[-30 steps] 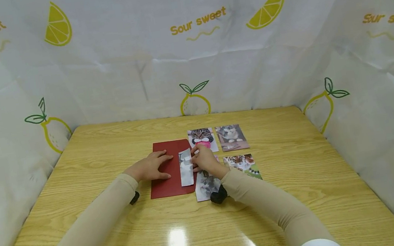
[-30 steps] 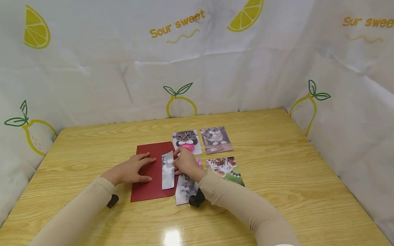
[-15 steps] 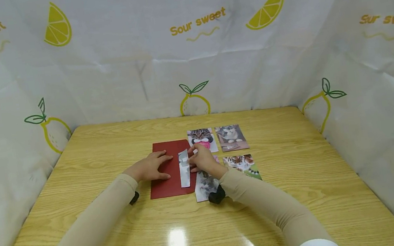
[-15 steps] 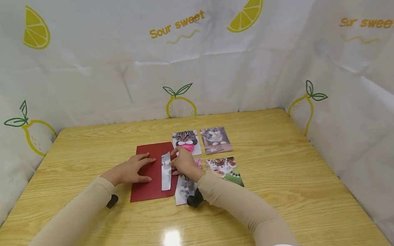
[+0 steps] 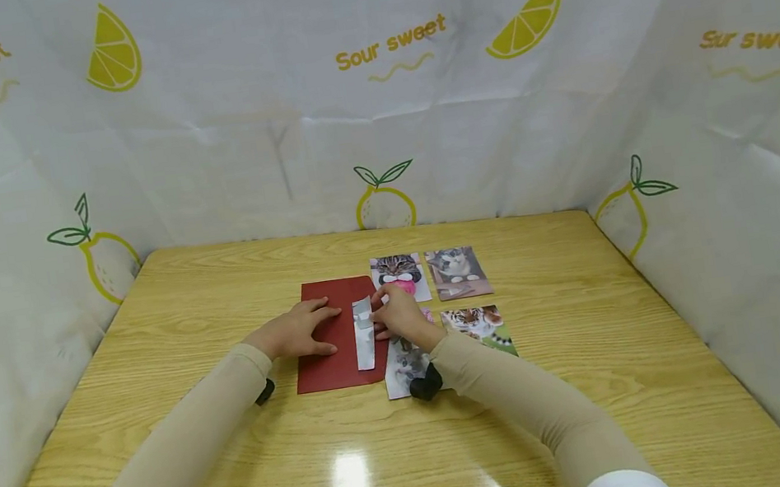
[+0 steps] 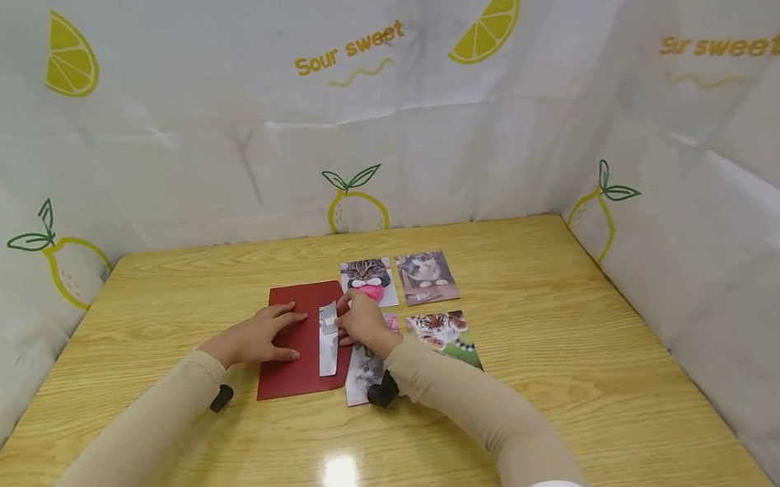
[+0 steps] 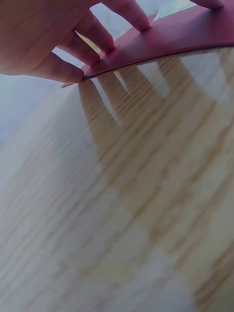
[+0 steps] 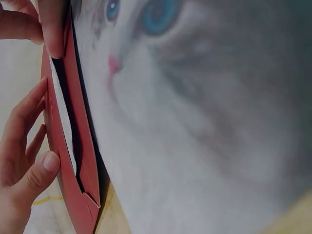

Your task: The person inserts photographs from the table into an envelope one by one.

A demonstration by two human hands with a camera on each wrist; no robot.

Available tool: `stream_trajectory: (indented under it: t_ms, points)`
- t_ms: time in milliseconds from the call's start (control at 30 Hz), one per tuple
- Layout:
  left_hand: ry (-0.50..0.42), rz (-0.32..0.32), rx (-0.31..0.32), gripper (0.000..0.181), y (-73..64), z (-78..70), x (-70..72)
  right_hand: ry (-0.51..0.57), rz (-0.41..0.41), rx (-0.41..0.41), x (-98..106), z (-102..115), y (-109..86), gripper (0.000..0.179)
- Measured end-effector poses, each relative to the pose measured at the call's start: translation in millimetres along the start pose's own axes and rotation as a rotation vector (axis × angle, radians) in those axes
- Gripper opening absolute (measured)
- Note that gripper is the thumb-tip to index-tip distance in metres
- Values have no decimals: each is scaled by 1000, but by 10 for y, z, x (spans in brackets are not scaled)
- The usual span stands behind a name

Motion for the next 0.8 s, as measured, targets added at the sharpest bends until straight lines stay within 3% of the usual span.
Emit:
stream_trajectory:
  t_ms: [800]
  points:
    - [-4,1,5,72,39,29,-23,-76,-20,-17,-64,20,114,18]
Point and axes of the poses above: each hand's wrist, its own y-axis towards the middle knuckle, its own x-axis out of the back of the hand, z = x × y, the point moved 5 cm from there along y, towards the middle knuckle, and after that the axes turned 3 degrees about -y, right-handed, at the moved point
